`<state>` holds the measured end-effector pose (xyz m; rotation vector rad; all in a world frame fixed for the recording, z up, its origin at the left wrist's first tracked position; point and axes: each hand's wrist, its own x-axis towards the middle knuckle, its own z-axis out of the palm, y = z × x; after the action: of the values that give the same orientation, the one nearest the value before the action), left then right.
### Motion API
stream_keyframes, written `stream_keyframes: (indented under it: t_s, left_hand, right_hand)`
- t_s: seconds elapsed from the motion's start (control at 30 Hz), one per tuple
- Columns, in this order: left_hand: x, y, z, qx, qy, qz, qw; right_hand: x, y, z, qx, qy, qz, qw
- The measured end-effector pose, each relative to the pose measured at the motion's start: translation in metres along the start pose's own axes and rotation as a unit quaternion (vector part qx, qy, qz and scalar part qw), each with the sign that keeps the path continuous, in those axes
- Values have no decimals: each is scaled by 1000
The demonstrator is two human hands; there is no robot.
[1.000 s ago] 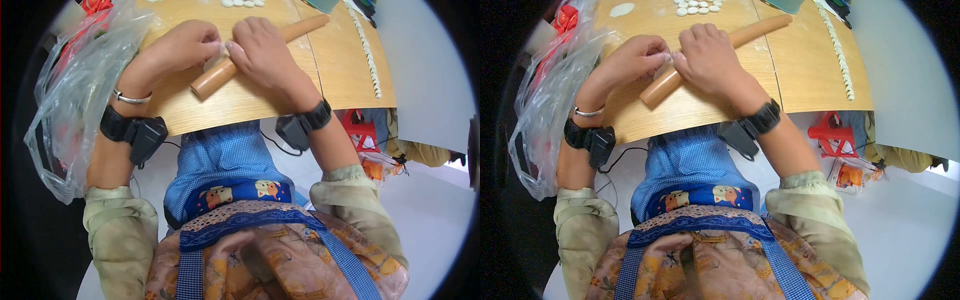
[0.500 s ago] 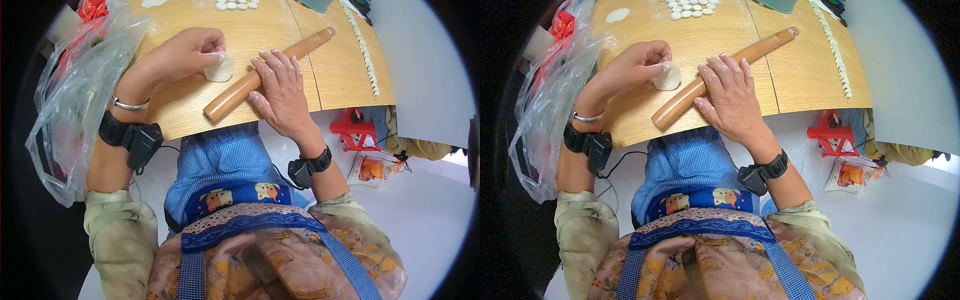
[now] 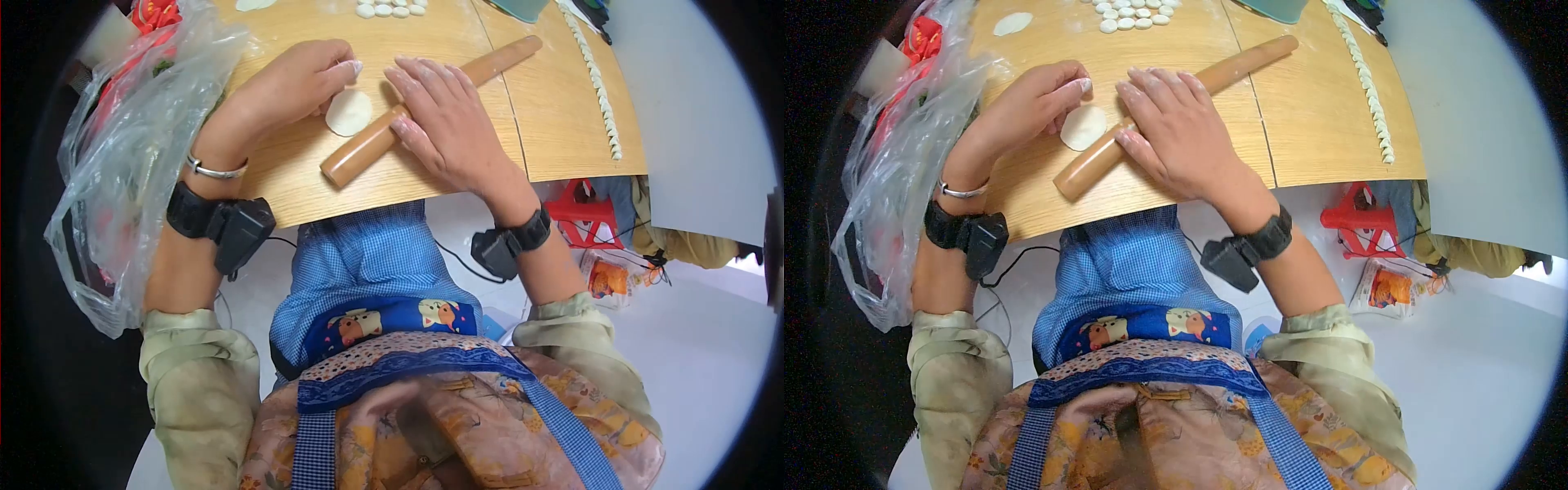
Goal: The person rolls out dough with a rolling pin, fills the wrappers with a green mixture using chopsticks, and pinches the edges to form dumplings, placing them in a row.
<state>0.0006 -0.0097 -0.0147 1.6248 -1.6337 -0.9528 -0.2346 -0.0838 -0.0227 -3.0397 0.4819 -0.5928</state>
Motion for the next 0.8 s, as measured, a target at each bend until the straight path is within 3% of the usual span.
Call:
stream_keyframes:
  t_s: [0.1, 0.23, 0.37, 0.47, 0.53, 0.67, 0.8]
  left_hand:
    - [1, -6, 1, -30, 0, 3, 1000]
    - [2, -11, 4, -46, 14, 19, 999]
    - [2, -4, 1, -25, 1, 13, 1000]
    - [0, 2, 3, -14, -1, -18, 1000]
    - [0, -1, 5, 70, 1, 41, 997]
    - [-2, -2, 6, 97, 13, 57, 994]
    - [-4, 10, 3, 33, -11, 47, 998]
  right_hand:
    - [27, 10, 6, 59, 18, -37, 997]
    - [52, 17, 12, 37, 1, -65, 997]
    - [39, 18, 8, 67, -14, -80, 994]
    - [0, 8, -3, 27, -9, -71, 997]
    - [-19, 0, -12, 27, -41, -21, 999]
    - [-30, -7, -14, 35, -56, 17, 998]
    - [-29, -10, -16, 42, -60, 33, 997]
